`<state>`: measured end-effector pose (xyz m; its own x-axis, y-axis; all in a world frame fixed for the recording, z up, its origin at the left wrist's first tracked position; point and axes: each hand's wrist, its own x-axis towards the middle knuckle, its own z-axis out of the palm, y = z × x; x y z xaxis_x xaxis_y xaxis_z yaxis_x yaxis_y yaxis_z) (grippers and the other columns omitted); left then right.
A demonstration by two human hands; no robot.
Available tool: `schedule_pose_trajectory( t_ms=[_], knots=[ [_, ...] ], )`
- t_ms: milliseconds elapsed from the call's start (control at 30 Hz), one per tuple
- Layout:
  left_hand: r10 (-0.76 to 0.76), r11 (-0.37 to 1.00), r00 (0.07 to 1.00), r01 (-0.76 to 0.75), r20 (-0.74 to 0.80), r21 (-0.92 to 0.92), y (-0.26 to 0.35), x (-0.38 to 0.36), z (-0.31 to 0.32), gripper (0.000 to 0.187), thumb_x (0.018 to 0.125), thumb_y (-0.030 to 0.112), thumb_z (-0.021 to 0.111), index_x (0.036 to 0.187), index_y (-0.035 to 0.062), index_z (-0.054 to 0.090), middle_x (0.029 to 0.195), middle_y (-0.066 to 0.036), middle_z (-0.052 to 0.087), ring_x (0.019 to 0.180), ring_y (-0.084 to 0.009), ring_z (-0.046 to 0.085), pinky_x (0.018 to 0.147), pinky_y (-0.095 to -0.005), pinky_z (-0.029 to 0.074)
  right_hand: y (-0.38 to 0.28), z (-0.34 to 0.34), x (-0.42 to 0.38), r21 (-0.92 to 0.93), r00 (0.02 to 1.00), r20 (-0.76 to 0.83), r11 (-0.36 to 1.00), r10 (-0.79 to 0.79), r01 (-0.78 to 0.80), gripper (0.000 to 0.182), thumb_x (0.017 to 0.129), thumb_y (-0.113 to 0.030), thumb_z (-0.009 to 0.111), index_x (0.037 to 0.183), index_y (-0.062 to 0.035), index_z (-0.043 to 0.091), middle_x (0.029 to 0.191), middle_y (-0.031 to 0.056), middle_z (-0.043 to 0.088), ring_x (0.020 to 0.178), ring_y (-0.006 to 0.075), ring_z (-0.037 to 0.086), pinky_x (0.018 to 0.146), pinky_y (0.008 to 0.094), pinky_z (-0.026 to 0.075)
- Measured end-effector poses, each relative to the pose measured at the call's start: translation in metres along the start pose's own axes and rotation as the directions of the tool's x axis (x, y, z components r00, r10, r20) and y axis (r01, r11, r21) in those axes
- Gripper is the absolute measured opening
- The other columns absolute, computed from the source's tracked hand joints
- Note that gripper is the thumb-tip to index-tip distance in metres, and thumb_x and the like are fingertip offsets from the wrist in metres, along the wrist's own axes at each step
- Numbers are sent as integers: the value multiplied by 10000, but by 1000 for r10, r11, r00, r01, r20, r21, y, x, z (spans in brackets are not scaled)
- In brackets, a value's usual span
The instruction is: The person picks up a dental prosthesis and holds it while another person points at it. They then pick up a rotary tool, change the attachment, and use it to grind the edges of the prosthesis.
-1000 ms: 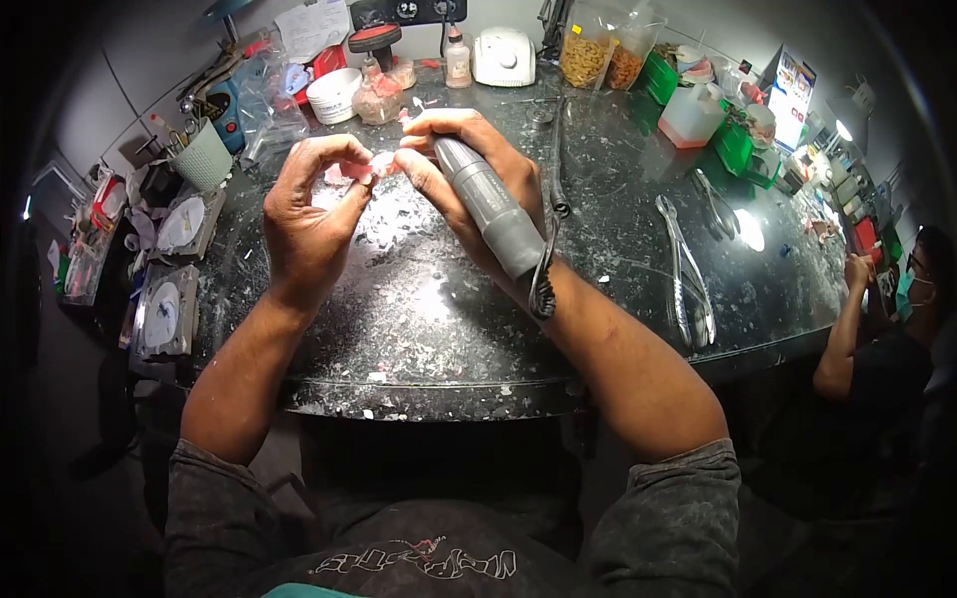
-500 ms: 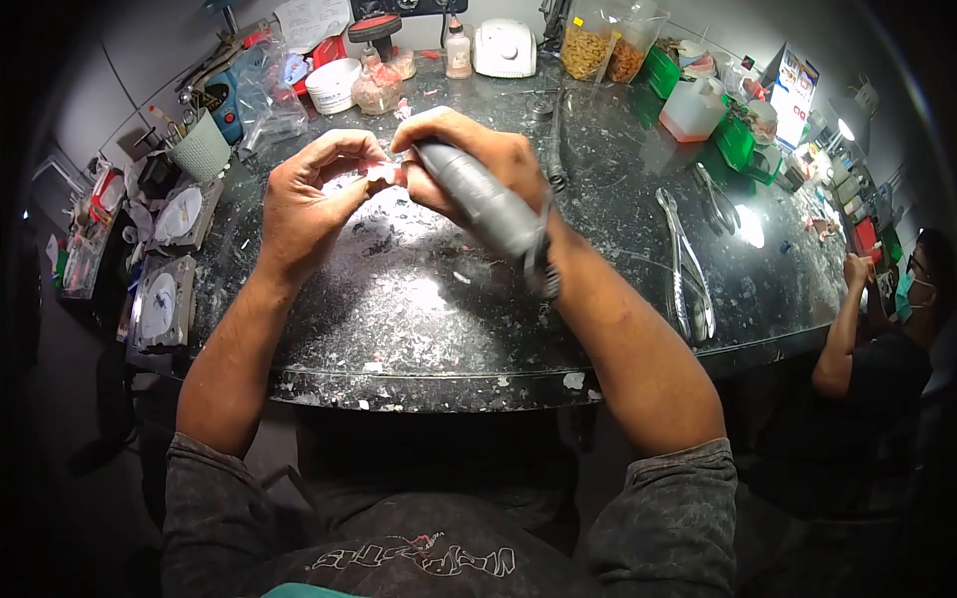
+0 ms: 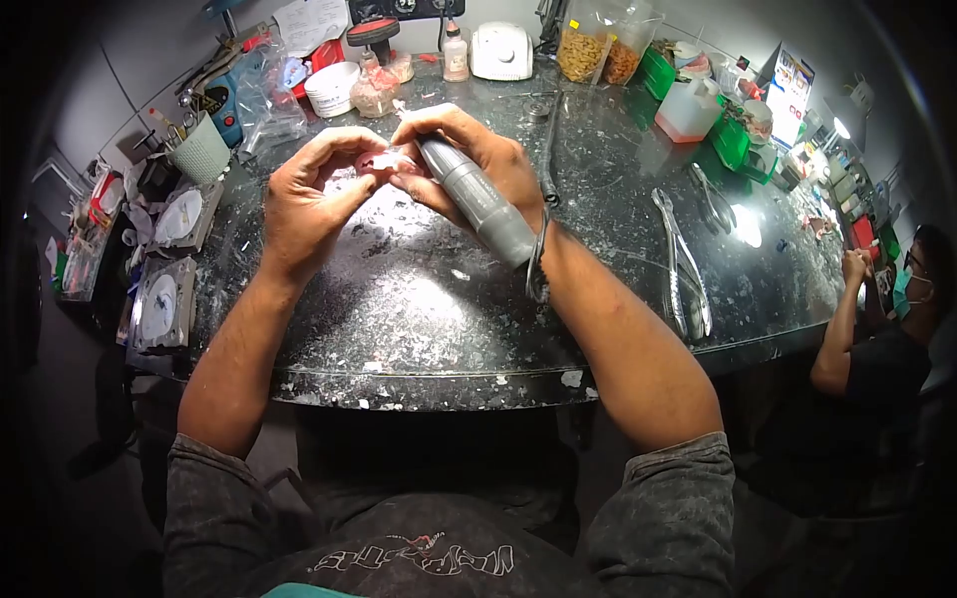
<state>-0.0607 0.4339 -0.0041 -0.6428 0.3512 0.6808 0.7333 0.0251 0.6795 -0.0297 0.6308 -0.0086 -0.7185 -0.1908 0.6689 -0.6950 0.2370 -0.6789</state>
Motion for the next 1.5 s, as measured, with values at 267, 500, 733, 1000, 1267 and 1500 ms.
schedule_pose_trajectory(
  t_ms=[267,500,733,1000,1267,1500],
  knots=[
    [-60,996,997,56,-51,-75,-1,0,-4,212,854,-101,641,1053,-30,624,998,-88,677,955,-174,689,895,-301,560,-9,-2,0,-120,959,-277,992,-62,29,325,859,-134,752,1163,-64,661,970,38,665,873,105,642,790,237,533],
    [94,991,983,-78,-156,108,-4,2,-2,174,762,-46,759,894,42,687,897,-34,673,835,-111,665,759,-252,528,-16,6,2,-78,951,-262,986,-163,147,307,843,-71,762,1116,-30,628,999,77,678,963,128,660,832,266,557],
    [161,984,987,-158,-25,80,2,1,3,214,739,-26,780,920,53,699,870,-27,682,846,-122,660,770,-267,526,-6,-1,6,365,998,-63,930,-4,27,176,923,6,626,1094,-28,599,921,45,638,826,115,647,742,235,548],
    [121,990,993,-120,-16,72,0,1,1,213,749,-1,788,935,54,700,885,-27,681,841,-125,653,765,-265,527,-5,-5,8,222,982,-183,972,-42,83,239,925,-46,640,1153,-26,570,933,88,666,940,149,655,827,284,539],
    [-1,996,998,-4,-68,-85,0,1,3,225,792,11,781,999,34,696,960,-46,688,860,-101,667,800,-236,544,-14,1,3,281,995,-101,960,24,6,321,862,-33,727,1145,-22,576,949,77,659,885,116,637,811,259,530],
    [-24,999,997,26,-71,23,7,0,-3,203,824,-48,720,1021,-15,680,973,-59,681,909,-117,658,836,-244,533,-4,-13,6,-383,899,-252,890,-358,247,323,893,-167,691,1165,4,659,1035,119,687,898,146,666,849,277,521]
  ],
)
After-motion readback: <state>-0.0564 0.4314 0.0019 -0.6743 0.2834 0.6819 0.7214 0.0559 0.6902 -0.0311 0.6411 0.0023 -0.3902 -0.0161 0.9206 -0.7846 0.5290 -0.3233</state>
